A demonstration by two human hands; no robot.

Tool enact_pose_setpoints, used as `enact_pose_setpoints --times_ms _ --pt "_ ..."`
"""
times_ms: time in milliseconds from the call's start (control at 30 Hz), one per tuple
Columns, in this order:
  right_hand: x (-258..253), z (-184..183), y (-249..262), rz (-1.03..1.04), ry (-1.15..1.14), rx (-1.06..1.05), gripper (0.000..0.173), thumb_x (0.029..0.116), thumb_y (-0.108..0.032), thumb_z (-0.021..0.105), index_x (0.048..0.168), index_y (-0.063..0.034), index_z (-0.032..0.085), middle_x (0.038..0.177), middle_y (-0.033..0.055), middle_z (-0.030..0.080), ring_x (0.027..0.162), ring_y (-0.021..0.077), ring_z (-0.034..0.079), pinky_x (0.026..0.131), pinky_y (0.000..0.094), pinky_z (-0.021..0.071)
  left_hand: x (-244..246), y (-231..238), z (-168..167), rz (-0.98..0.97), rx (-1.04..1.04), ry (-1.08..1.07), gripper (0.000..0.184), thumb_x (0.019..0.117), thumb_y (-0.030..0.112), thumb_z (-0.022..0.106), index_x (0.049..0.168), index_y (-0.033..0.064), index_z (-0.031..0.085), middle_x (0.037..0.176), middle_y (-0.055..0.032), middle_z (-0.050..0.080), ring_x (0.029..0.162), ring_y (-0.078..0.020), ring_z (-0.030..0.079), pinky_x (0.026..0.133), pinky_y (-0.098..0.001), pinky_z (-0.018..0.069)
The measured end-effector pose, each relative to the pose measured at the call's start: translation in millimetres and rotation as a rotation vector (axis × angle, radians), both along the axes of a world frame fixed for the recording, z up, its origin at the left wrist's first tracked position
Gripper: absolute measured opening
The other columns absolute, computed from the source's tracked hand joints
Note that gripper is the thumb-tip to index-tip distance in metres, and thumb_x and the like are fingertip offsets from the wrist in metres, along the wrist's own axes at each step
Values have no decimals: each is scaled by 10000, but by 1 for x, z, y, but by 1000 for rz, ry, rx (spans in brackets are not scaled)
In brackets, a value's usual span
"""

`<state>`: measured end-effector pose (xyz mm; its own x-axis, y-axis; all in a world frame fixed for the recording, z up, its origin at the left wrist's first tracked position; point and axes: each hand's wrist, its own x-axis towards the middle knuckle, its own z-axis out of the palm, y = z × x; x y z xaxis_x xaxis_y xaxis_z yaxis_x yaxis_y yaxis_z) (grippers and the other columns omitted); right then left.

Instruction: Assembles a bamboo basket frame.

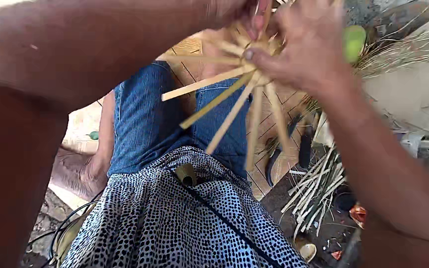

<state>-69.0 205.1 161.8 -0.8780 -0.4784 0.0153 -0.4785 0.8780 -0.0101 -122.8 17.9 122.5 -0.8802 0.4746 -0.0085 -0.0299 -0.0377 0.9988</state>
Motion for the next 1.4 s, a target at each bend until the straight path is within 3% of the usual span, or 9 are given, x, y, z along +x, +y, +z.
enact_pose_setpoints --times_ms 100,300,467,700,867,1033,1200,1300,1400 --pt "46 -86 -19 -190 -158 -197 698 929 -628 613 1327 -55 632 1276 276 606 1167 468 593 951 657 466 -4 7 -52 -90 -154 -71 39 1007 62 503 1018 37 530 667 -61 611 515 -156 607 500 -320 548" --pt "74 -176 -17 -217 127 -450 607 867 -614 713 1132 -67 707 1069 182 655 1027 379 620 842 560 475 90 -13 -81 127 -332 227 198 1072 139 481 1206 -7 484 897 -94 658 766 -161 704 734 -365 613" --pt "74 -182 -18 -47 305 -408 602 836 -577 757 1146 -63 705 1002 164 654 923 353 602 813 515 429 149 0 -136 569 106 154 94 1046 89 508 1089 52 433 802 -10 666 747 -134 724 720 -357 629" --pt "57 -173 -16 276 47 -716 183 988 -140 667 1074 -33 787 1084 175 714 1044 297 635 942 387 504 155 -4 -136 618 153 406 178 1003 59 591 1096 19 445 930 -71 684 889 -135 700 833 -342 587" --pt "62 -160 -20 198 26 -699 196 990 -58 623 1113 3 764 1031 180 715 1005 306 662 913 404 525 150 -13 -132 646 179 217 277 1035 145 319 1087 46 572 1068 -44 724 989 -108 671 863 -312 537" --pt "49 -153 -38 -174 -21 -717 226 1035 -141 557 1156 22 657 860 118 723 718 197 697 682 376 581 124 -17 -112 655 17 -398 585 980 94 501 1544 14 369 1532 -183 447 1165 -194 611 934 -350 531" --pt "35 -152 -47 -283 -127 -740 240 1042 -149 536 1203 20 595 758 78 656 621 162 611 624 348 529 92 -26 -87 595 123 -792 116 1028 116 541 1118 58 587 875 -25 589 698 -81 546 640 -228 467" --pt "30 -154 -49 -273 -216 -735 221 1043 -158 534 1192 -3 585 762 68 654 633 152 622 637 343 538 86 -32 -85 570 183 -856 102 1002 81 519 1065 83 600 896 -20 632 638 -63 528 578 -206 442" --pt "27 -154 -50 -141 -249 -620 257 1044 -159 526 1186 -24 693 928 113 730 841 241 694 799 460 548 90 -32 -89 520 184 -779 274 928 -26 512 1175 72 577 1182 -66 676 861 -72 621 659 -214 470"
